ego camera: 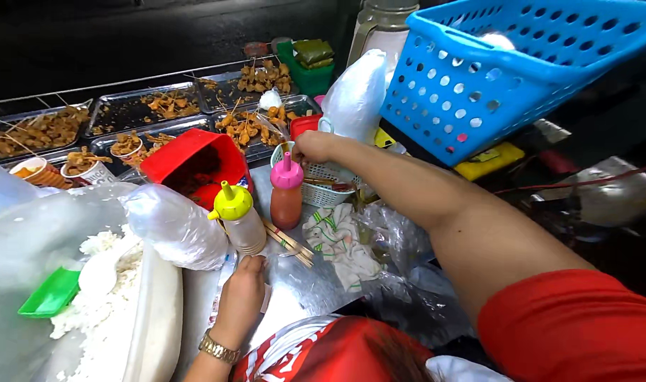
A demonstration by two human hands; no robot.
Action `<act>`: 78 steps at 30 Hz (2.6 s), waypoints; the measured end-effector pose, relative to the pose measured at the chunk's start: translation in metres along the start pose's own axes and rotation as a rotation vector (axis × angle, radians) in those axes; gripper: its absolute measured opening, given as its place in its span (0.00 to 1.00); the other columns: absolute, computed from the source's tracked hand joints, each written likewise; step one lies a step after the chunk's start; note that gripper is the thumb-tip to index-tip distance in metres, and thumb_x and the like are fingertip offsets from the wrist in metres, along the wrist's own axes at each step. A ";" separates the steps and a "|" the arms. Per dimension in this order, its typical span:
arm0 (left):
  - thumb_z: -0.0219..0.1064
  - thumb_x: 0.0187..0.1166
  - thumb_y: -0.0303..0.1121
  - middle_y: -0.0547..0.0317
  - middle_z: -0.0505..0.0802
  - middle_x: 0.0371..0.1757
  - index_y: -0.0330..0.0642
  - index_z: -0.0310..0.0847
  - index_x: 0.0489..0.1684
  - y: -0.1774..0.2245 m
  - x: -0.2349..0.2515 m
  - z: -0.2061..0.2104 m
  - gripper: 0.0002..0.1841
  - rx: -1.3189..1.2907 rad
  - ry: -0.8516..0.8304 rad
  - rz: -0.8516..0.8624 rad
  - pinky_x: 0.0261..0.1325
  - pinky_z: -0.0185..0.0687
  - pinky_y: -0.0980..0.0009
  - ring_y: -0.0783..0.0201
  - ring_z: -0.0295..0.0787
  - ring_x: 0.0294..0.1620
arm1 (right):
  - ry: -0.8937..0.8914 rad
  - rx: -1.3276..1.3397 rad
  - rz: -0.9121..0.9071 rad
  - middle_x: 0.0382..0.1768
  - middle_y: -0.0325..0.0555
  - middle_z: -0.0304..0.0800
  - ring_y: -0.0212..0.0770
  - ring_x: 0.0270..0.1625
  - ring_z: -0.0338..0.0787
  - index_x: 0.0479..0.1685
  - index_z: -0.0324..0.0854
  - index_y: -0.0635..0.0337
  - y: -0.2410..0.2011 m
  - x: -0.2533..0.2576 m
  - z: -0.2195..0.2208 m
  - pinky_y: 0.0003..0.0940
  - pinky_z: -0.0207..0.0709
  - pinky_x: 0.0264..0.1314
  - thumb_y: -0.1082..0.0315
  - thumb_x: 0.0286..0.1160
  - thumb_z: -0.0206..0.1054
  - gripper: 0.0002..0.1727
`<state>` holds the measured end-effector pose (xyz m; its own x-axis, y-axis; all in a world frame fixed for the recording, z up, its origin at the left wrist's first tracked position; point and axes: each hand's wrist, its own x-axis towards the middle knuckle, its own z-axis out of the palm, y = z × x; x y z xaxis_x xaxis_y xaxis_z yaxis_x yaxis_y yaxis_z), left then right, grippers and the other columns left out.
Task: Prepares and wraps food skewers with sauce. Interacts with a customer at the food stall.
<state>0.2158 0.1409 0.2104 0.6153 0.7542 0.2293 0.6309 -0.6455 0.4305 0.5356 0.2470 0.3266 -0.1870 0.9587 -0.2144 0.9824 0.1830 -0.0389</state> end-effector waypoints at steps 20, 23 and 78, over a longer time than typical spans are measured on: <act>0.60 0.86 0.31 0.40 0.93 0.43 0.31 0.90 0.46 -0.001 0.001 0.002 0.13 -0.015 -0.045 0.001 0.48 0.88 0.45 0.44 0.94 0.43 | -0.085 0.101 0.324 0.57 0.74 0.85 0.72 0.65 0.84 0.48 0.83 0.80 -0.032 -0.018 -0.007 0.72 0.76 0.60 0.77 0.73 0.69 0.11; 0.60 0.86 0.31 0.40 0.93 0.43 0.31 0.90 0.46 0.001 0.001 0.003 0.13 -0.014 -0.047 0.011 0.46 0.88 0.45 0.43 0.94 0.42 | -0.102 0.111 0.292 0.63 0.73 0.84 0.71 0.69 0.83 0.58 0.82 0.77 -0.024 -0.009 0.045 0.72 0.74 0.67 0.76 0.82 0.63 0.14; 0.58 0.88 0.32 0.38 0.94 0.47 0.30 0.89 0.48 -0.002 0.003 -0.009 0.15 -0.011 -0.046 -0.048 0.54 0.86 0.41 0.41 0.94 0.49 | -0.464 -0.184 0.230 0.55 0.66 0.89 0.69 0.64 0.86 0.53 0.88 0.65 -0.002 -0.052 0.022 0.73 0.73 0.61 0.61 0.82 0.70 0.15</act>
<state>0.2123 0.1459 0.2178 0.6060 0.7777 0.1675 0.6550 -0.6072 0.4497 0.5432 0.1923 0.3158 0.0938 0.7891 -0.6071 0.9735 0.0551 0.2219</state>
